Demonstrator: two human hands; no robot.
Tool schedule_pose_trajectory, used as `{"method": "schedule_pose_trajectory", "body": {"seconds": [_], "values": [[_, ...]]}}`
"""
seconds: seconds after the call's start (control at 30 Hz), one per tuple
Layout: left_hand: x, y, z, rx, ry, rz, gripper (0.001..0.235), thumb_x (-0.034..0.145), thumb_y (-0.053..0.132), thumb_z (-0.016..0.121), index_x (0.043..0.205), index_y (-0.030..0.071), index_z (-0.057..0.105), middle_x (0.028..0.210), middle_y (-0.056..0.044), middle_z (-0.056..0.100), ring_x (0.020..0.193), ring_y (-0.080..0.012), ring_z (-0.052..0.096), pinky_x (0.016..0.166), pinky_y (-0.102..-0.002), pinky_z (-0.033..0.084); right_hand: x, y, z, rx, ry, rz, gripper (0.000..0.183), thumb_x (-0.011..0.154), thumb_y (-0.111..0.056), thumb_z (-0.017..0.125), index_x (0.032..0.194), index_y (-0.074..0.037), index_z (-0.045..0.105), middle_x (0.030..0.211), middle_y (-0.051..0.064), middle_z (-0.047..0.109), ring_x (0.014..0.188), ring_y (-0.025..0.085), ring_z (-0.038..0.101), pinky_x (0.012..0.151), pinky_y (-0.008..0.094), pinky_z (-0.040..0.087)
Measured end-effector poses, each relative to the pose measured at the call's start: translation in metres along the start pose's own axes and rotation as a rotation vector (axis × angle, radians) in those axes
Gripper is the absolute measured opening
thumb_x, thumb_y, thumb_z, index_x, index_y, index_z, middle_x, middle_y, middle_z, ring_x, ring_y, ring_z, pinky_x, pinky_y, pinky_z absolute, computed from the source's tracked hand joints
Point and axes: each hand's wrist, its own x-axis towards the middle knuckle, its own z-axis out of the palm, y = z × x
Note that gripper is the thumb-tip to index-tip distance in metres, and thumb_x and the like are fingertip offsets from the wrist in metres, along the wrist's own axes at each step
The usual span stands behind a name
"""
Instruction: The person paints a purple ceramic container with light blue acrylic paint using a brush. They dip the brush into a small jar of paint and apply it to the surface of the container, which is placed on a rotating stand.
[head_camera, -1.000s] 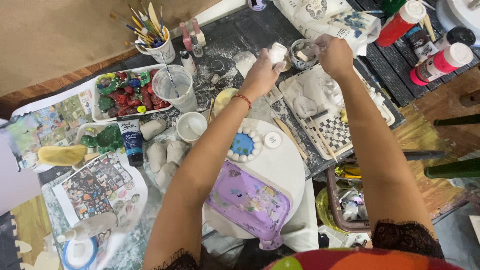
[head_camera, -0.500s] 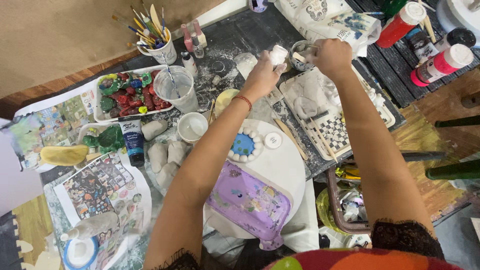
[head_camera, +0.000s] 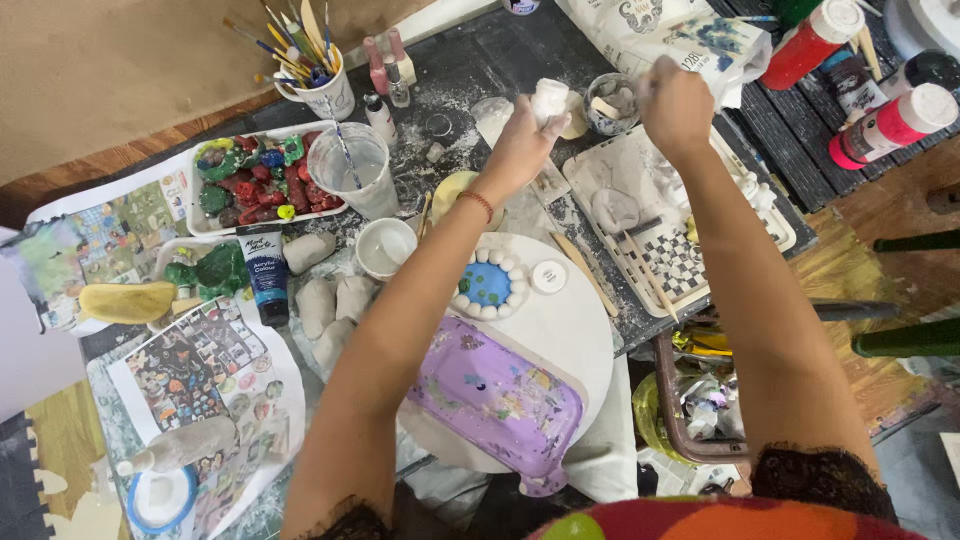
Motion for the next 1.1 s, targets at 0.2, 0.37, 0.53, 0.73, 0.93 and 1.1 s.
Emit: {"method": "schedule_pose_trajectory", "body": {"seconds": [0.2, 0.37, 0.53, 0.73, 0.93, 1.1], "values": [[-0.072, 0.038, -0.038, -0.170, 0.032, 0.302, 0.048, 0.083, 0.006, 0.073, 0.125, 0.008, 0.051, 0.123, -0.012, 0.062, 0.115, -0.0286, 0.068, 0.098, -0.039, 0.057, -0.035, -0.069, -0.060, 0.787, 0.078, 0.082, 0.058, 0.125, -0.032, 0.047, 0.074, -0.005, 0.046, 0.072, 0.008, 0.046, 0.067, 0.014, 0.044, 0.063, 0.038, 0.040], [-0.154, 0.078, -0.071, -0.294, -0.003, 0.524, 0.054, 0.079, -0.004, 0.081, 0.124, 0.013, 0.055, 0.126, -0.005, 0.057, 0.131, -0.0243, 0.058, 0.120, -0.038, 0.043, -0.116, -0.147, -0.170, 0.685, -0.097, 0.062, 0.034, 0.118, -0.026, 0.029, 0.094, -0.005, 0.039, 0.066, 0.004, 0.042, 0.056, 0.013, 0.042, 0.055, 0.030, 0.036], [-0.209, 0.098, -0.093, -0.382, -0.083, 0.420, 0.053, 0.082, -0.008, 0.075, 0.127, 0.013, 0.055, 0.132, -0.006, 0.055, 0.131, -0.0234, 0.056, 0.122, -0.036, 0.043, -0.178, -0.203, -0.233, 0.633, -0.246, -0.085, 0.027, 0.101, 0.007, 0.048, 0.123, 0.004, 0.033, 0.108, 0.019, 0.057, 0.089, 0.020, 0.064, 0.073, 0.031, 0.054], [-0.242, 0.101, -0.105, -0.276, -0.007, 0.308, 0.061, 0.081, -0.010, 0.075, 0.133, 0.007, 0.048, 0.137, -0.011, 0.052, 0.141, -0.0307, 0.050, 0.121, -0.041, 0.040, -0.211, -0.213, -0.232, 0.457, -0.155, -0.186, 0.031, 0.092, 0.015, 0.058, 0.122, 0.007, 0.054, 0.105, 0.025, 0.068, 0.083, 0.026, 0.070, 0.076, 0.036, 0.057], [-0.261, 0.092, -0.094, -0.313, 0.058, 0.159, 0.062, 0.087, -0.007, 0.074, 0.136, 0.006, 0.040, 0.140, -0.014, 0.050, 0.139, -0.0285, 0.053, 0.120, -0.039, 0.043, -0.252, -0.202, -0.216, 1.116, -0.113, 0.416, 0.012, 0.097, -0.002, 0.064, 0.108, -0.002, 0.060, 0.097, 0.014, 0.076, 0.071, 0.009, 0.069, 0.059, 0.022, 0.051], [-0.273, 0.085, -0.090, -0.323, 0.058, 0.116, 0.068, 0.078, -0.009, 0.075, 0.135, 0.003, 0.040, 0.138, -0.016, 0.052, 0.140, -0.0308, 0.052, 0.121, -0.040, 0.041, -0.292, -0.191, -0.209, 1.188, -0.113, 0.318, 0.008, 0.099, 0.000, 0.072, 0.104, 0.004, 0.066, 0.092, 0.017, 0.071, 0.075, 0.012, 0.069, 0.066, 0.023, 0.058]]}}
